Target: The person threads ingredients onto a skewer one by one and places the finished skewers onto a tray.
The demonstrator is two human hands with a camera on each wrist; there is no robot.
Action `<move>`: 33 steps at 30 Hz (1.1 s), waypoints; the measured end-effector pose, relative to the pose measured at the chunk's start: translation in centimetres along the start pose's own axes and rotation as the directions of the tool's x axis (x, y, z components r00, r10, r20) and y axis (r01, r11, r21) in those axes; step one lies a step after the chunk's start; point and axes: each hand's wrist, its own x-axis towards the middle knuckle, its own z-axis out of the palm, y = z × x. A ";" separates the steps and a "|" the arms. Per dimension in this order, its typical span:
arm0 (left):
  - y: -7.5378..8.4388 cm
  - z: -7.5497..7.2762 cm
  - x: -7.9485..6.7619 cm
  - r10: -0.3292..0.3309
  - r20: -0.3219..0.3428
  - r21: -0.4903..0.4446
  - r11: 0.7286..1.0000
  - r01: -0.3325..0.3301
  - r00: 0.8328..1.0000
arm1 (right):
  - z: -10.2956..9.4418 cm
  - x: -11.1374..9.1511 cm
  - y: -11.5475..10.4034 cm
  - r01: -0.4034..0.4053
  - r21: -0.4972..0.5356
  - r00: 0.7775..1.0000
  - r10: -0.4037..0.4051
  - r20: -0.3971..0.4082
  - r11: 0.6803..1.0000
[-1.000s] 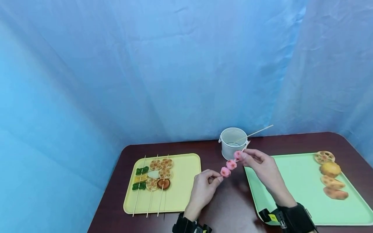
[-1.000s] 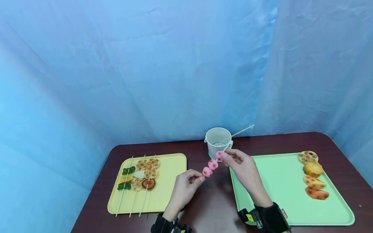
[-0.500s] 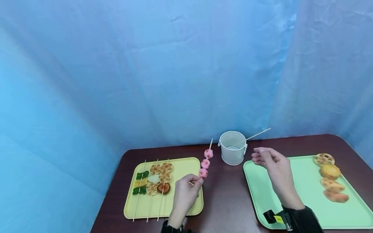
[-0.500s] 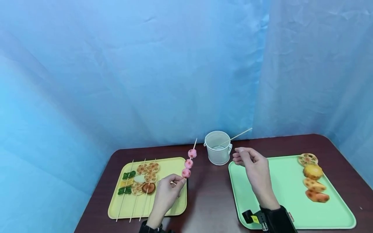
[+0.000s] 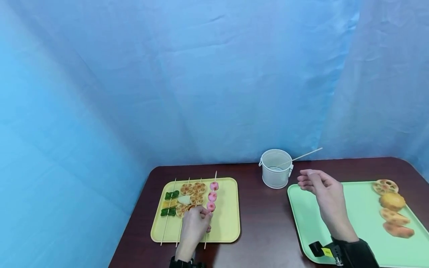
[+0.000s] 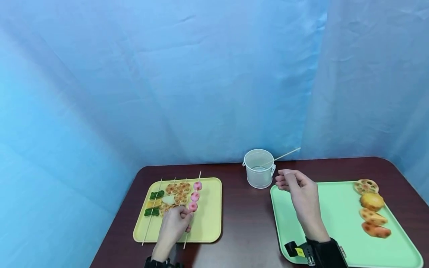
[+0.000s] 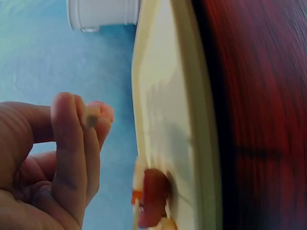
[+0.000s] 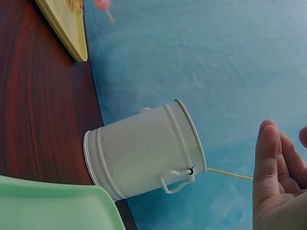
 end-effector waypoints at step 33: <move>0.2 -0.3 0.7 0.131 -0.141 0.344 0.936 -0.075 0.981 | 0.2 -0.1 0.2 -0.023 -0.128 0.998 0.029 0.049 0.992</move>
